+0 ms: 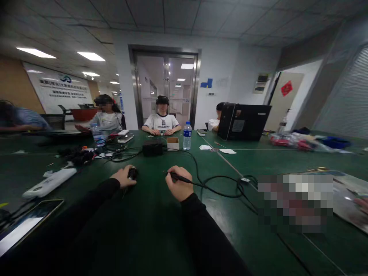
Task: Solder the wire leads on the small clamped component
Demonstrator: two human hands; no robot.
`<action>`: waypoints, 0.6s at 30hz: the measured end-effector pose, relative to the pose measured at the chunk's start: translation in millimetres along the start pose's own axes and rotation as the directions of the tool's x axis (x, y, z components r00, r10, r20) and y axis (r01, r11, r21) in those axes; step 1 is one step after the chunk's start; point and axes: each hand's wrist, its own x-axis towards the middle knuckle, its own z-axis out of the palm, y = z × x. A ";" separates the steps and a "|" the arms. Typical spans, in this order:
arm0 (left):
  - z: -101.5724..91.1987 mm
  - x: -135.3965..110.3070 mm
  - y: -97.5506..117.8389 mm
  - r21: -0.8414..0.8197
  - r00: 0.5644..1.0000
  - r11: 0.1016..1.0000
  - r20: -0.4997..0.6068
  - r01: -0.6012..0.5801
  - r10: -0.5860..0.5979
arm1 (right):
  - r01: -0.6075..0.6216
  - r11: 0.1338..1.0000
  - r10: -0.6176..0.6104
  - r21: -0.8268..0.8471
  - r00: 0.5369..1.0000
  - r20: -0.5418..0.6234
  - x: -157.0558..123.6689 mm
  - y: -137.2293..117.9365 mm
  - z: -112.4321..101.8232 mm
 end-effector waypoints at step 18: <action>37.8 -66.6 99.7 -0.167 0.987 0.976 -0.101 -0.140 0.124 | -0.070 0.997 0.070 -0.014 0.997 -0.009 0.5 2.9 1.0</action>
